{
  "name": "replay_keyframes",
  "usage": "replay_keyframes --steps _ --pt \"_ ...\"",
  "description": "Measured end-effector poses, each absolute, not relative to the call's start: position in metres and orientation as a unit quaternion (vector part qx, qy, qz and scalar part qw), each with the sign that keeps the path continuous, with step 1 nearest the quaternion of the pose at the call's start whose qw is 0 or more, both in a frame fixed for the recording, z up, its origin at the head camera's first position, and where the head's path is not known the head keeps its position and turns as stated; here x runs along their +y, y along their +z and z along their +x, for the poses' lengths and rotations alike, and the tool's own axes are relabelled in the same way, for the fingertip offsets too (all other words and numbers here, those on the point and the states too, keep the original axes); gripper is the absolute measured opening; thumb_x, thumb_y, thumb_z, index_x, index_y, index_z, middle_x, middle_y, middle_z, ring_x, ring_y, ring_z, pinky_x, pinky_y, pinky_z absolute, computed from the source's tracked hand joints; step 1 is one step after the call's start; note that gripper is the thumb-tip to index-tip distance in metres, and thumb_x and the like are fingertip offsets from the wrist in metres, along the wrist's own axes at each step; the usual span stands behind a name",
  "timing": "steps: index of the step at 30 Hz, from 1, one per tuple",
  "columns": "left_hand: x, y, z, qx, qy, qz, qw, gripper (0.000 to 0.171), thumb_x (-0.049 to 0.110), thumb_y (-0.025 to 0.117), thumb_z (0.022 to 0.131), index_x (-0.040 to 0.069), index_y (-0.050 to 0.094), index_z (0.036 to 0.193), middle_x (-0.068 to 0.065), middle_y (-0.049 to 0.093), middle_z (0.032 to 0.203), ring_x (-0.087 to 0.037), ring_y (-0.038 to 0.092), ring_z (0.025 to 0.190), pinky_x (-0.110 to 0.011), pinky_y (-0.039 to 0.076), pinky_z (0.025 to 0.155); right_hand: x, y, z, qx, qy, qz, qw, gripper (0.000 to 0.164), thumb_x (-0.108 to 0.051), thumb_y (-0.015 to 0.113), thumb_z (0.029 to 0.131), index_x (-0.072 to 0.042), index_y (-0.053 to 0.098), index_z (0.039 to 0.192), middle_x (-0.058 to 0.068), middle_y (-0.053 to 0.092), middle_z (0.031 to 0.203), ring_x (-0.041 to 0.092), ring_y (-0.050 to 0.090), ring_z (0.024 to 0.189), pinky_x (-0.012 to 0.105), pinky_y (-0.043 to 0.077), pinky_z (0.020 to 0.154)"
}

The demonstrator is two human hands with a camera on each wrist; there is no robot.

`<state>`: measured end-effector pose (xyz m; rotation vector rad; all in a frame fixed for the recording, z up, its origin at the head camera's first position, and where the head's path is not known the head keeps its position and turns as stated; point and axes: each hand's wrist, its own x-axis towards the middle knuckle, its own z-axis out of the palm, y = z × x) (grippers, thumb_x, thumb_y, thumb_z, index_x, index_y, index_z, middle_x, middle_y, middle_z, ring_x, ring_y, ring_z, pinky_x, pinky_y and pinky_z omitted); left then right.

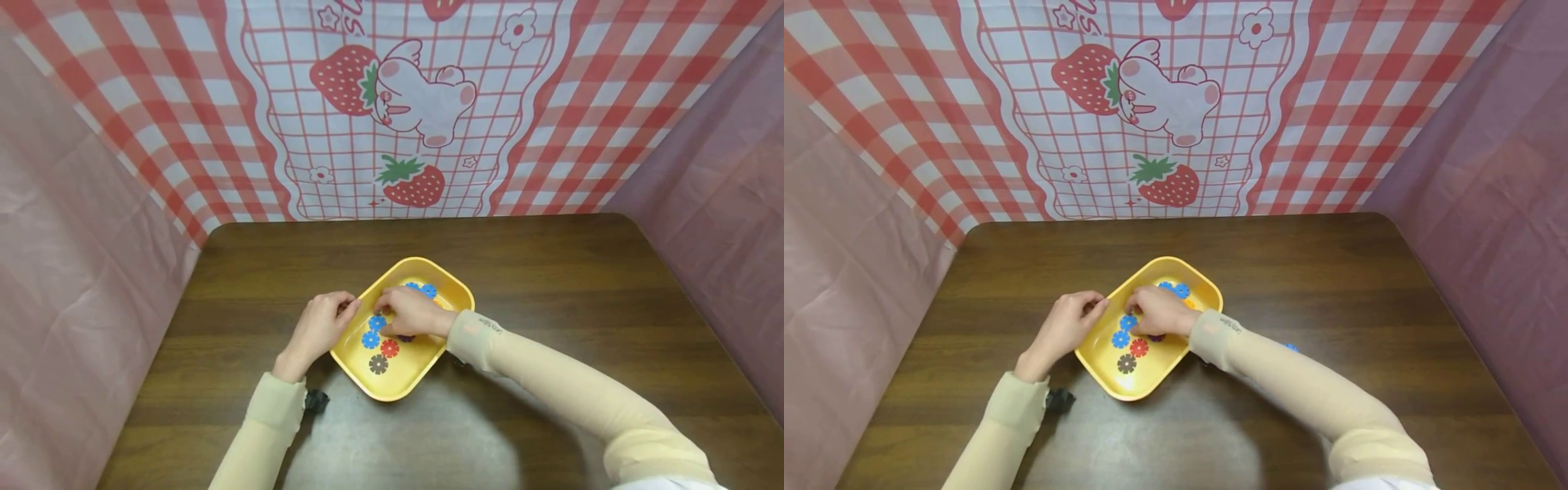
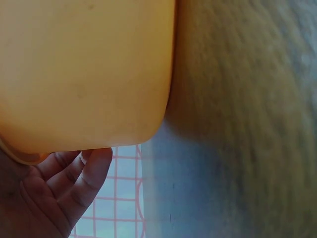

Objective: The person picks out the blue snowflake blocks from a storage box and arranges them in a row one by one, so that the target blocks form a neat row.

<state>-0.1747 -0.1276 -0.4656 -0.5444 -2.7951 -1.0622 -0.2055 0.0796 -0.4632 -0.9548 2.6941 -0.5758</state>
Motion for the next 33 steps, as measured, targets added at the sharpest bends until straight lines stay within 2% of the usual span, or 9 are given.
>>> replay_keyframes --steps 13,26,29,33 --pt "-0.127 -0.467 -0.172 -0.918 -0.350 -0.178 0.054 0.017 0.018 0.066 0.098 0.004 0.075 0.096 -0.006 0.072 0.087 -0.013 0.059 0.068 -0.032 0.050 0.063 0.079 -0.466 -0.206 0.917 -0.211 -0.319 0.110 0.032 -0.023 0.086 0.075 -0.009 0.073 0.100 -0.002 0.065 0.090 0.012 0.058 0.083 0.029 0.048 0.079" --pt "-0.125 -0.467 -0.173 -0.917 -0.351 -0.182 0.060 0.017 0.018 0.065 0.098 0.004 0.075 0.095 -0.005 0.071 0.085 -0.013 0.058 0.066 -0.031 0.049 0.061 0.091 -0.456 -0.200 0.914 -0.226 -0.322 0.099 0.026 -0.024 0.084 0.079 -0.010 0.070 0.095 -0.004 0.062 0.081 0.011 0.054 0.075 0.027 0.047 0.073" --pt "-0.126 -0.467 -0.173 -0.916 -0.351 -0.181 0.063 0.017 0.018 0.066 0.098 0.005 0.075 0.095 -0.004 0.071 0.084 -0.013 0.059 0.066 -0.032 0.050 0.062 0.098 -0.449 -0.199 0.911 -0.242 -0.323 0.082 0.025 -0.024 0.084 0.078 -0.010 0.071 0.094 -0.006 0.061 0.081 0.012 0.055 0.075 0.028 0.047 0.072" --pt "-0.127 -0.466 -0.173 -0.919 -0.350 -0.175 0.055 0.018 0.020 0.065 0.098 0.005 0.075 0.097 -0.004 0.071 0.085 -0.013 0.059 0.068 -0.032 0.050 0.064 0.110 -0.439 -0.196 0.903 -0.267 -0.335 0.047 0.024 -0.021 0.085 0.076 -0.010 0.071 0.092 -0.004 0.063 0.081 0.019 0.060 0.077 0.029 0.046 0.072"
